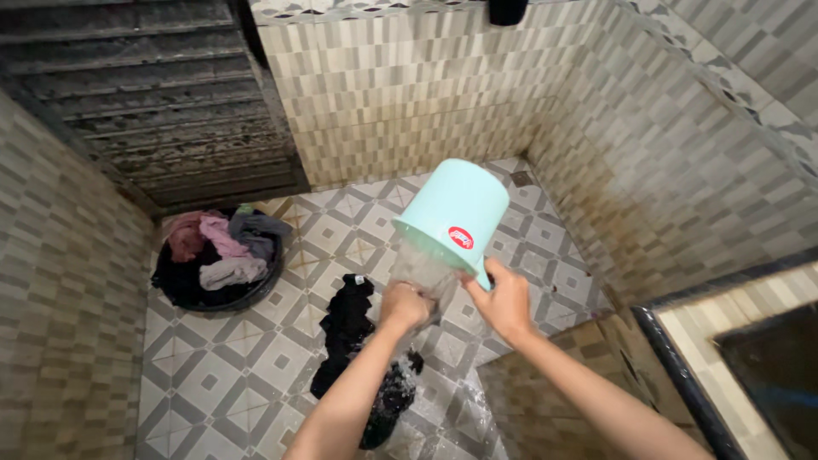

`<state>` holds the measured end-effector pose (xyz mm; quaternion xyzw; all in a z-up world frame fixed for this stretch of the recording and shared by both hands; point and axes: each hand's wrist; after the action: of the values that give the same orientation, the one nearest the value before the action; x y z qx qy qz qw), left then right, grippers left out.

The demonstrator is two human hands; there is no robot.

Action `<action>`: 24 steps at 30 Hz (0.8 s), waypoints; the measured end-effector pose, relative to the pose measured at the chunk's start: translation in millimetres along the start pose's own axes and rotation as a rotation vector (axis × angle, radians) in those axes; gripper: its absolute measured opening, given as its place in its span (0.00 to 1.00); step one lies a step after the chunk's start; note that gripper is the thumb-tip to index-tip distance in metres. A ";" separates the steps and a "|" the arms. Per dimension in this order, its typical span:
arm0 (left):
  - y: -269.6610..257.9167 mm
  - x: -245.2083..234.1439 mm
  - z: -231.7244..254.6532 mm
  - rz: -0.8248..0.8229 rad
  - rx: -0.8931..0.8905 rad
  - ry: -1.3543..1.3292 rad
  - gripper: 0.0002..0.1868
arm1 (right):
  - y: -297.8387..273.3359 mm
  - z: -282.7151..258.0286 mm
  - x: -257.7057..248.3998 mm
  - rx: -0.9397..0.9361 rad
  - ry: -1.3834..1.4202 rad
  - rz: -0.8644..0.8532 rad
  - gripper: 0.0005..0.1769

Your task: The person hand-washes several dark garments in a bathroom. They repeatedly scoop water from a built-in tub with a light blue plastic scoop and pour it over the clothes, then wring and squeeze each item to remove excess water.

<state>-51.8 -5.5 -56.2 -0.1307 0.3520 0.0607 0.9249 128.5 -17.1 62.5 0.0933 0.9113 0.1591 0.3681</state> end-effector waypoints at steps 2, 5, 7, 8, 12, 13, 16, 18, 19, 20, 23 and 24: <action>-2.9 0.0 4.4 0.046 0.034 -0.020 0.16 | 7.6 2.6 -27.1 0.051 -0.084 0.018 0.17; -3.4 -3.2 10.2 0.109 0.154 0.007 0.17 | 25.2 17.3 -96.6 -0.073 -0.161 0.201 0.29; -4.4 -11.0 16.5 0.118 0.210 0.035 0.16 | 33.7 37.1 -173.0 -0.128 -0.191 0.177 0.38; -6.1 -14.9 22.9 0.124 0.210 0.020 0.16 | 36.4 49.2 -213.1 -0.080 -0.416 0.137 0.37; -21.8 -32.2 58.6 0.106 0.222 -0.031 0.18 | 1.4 100.1 -331.0 0.554 -0.253 0.062 0.32; -26.6 -36.6 69.6 0.092 0.228 -0.040 0.18 | -8.1 111.4 -346.1 0.630 -0.268 0.032 0.32; -41.0 -41.0 105.0 0.061 0.219 -0.064 0.18 | -18.3 136.1 -364.5 0.775 -0.319 -0.039 0.34; -50.1 -42.7 121.3 0.063 0.203 -0.069 0.18 | -19.2 138.4 -365.3 0.785 -0.363 -0.079 0.36; -55.7 -42.9 126.3 0.064 0.193 -0.072 0.18 | -20.9 134.3 -367.8 0.756 -0.528 -0.086 0.36; -61.2 -42.2 130.4 0.088 0.201 -0.125 0.18 | -21.2 129.1 -370.2 0.722 -0.690 -0.092 0.36; -74.3 -43.7 146.2 0.151 0.244 -0.272 0.16 | -40.5 96.7 -361.7 0.088 -0.920 0.226 0.35; -81.4 -46.6 151.1 0.162 0.268 -0.302 0.16 | -45.7 83.0 -346.2 0.037 -0.765 0.252 0.38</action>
<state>26.0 -41.5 99.5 0.0325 0.2234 0.1065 0.9683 430.5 -140.8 211.8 0.2636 0.6927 0.1403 0.6565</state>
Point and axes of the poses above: each hand's wrist, its own y-axis towards the middle knuckle, its own x-axis out of the palm, z = x × y, and after that the axes turned 6 degrees about z, right-handed
